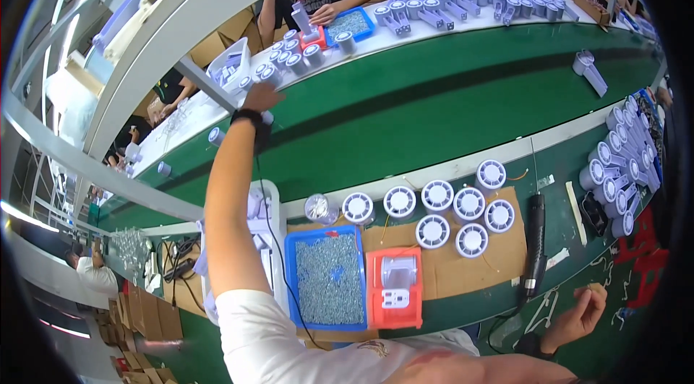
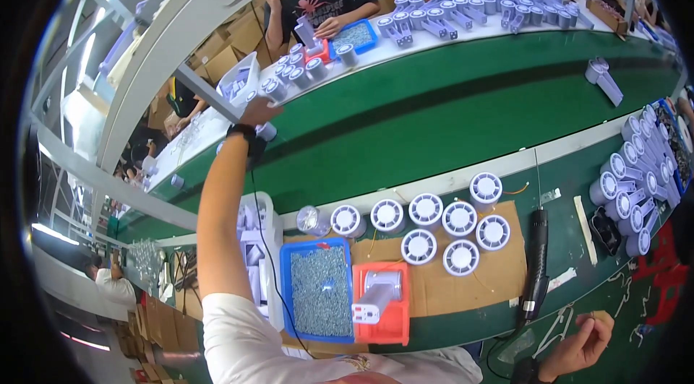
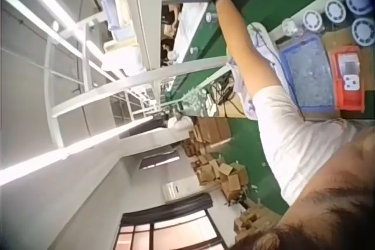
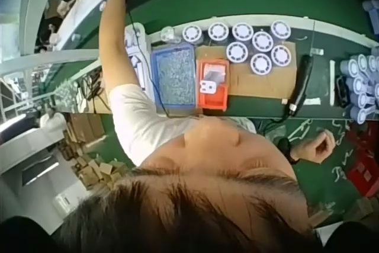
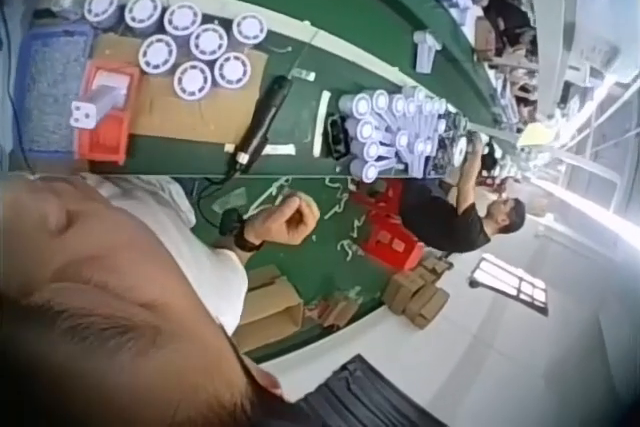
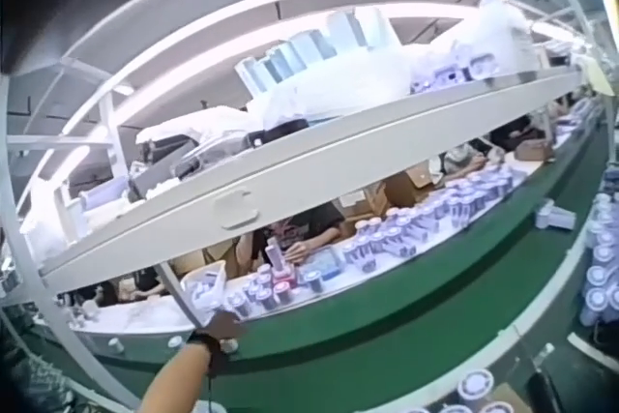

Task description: The person assembles handheld fans by joining a motor to a handle, then picks screws from a blue tray and uses a power screwdriver to fasten them. This process is repeated for multiple units before placing the assemblies into a red tray.

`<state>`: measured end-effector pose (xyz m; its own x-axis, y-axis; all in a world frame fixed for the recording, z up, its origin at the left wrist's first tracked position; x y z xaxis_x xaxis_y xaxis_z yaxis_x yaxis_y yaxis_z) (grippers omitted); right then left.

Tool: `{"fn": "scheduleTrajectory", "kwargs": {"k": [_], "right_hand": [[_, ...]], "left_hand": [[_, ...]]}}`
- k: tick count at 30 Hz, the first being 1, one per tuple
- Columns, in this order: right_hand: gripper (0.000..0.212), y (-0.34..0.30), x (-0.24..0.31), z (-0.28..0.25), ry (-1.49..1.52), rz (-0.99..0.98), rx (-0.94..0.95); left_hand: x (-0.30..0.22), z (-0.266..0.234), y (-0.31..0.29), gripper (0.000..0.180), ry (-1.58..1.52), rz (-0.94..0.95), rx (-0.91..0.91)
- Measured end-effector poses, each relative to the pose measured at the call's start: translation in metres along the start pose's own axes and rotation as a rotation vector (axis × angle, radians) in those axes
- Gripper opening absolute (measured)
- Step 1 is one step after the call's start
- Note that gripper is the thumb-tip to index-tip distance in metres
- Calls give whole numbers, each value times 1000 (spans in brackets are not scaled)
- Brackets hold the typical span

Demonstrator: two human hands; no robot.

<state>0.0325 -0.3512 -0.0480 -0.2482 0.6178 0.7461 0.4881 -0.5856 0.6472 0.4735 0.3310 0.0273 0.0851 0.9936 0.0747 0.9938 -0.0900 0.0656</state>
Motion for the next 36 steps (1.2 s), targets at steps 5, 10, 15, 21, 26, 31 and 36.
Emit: {"fn": "scheduleTrajectory", "kwargs": {"k": [5, 10, 15, 21, 26, 31, 36], "right_hand": [[6, -3, -9, -7, -84, 28, 50], [6, 0, 9, 5, -42, 12, 121], [5, 3, 38, 28, 173, -99, 167], [12, -6, 92, 61, 399, -259, 282], [15, -12, 116, 46, 525, -411, 273], [11, -23, 102, 22, 588, -264, 186], [10, -35, 84, 0, 504, -108, 72]], "left_hand": [[70, 95, -6, 72, -44, -350, -94], [74, 78, -23, 81, -299, -276, -19], [12, -20, -54, 81, -378, -213, -144], [-141, -101, -158, 66, -873, 198, -50], [-310, -139, -203, 64, -822, 711, 15], [-404, -117, -180, 67, -625, 950, 181], [-471, -89, -140, 68, -372, 834, 264]]}}
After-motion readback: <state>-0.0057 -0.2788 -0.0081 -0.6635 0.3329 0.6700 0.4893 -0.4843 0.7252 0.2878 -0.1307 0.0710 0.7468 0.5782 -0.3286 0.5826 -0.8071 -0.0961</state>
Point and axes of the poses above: each hand's wrist, its own y-axis towards the middle knuckle, its own z-axis out of the palm, x = y × z, the point moved 2 cm from there along y, towards the middle knuckle, and after that the axes turned 6 degrees about -y, right-handed, at the moved point
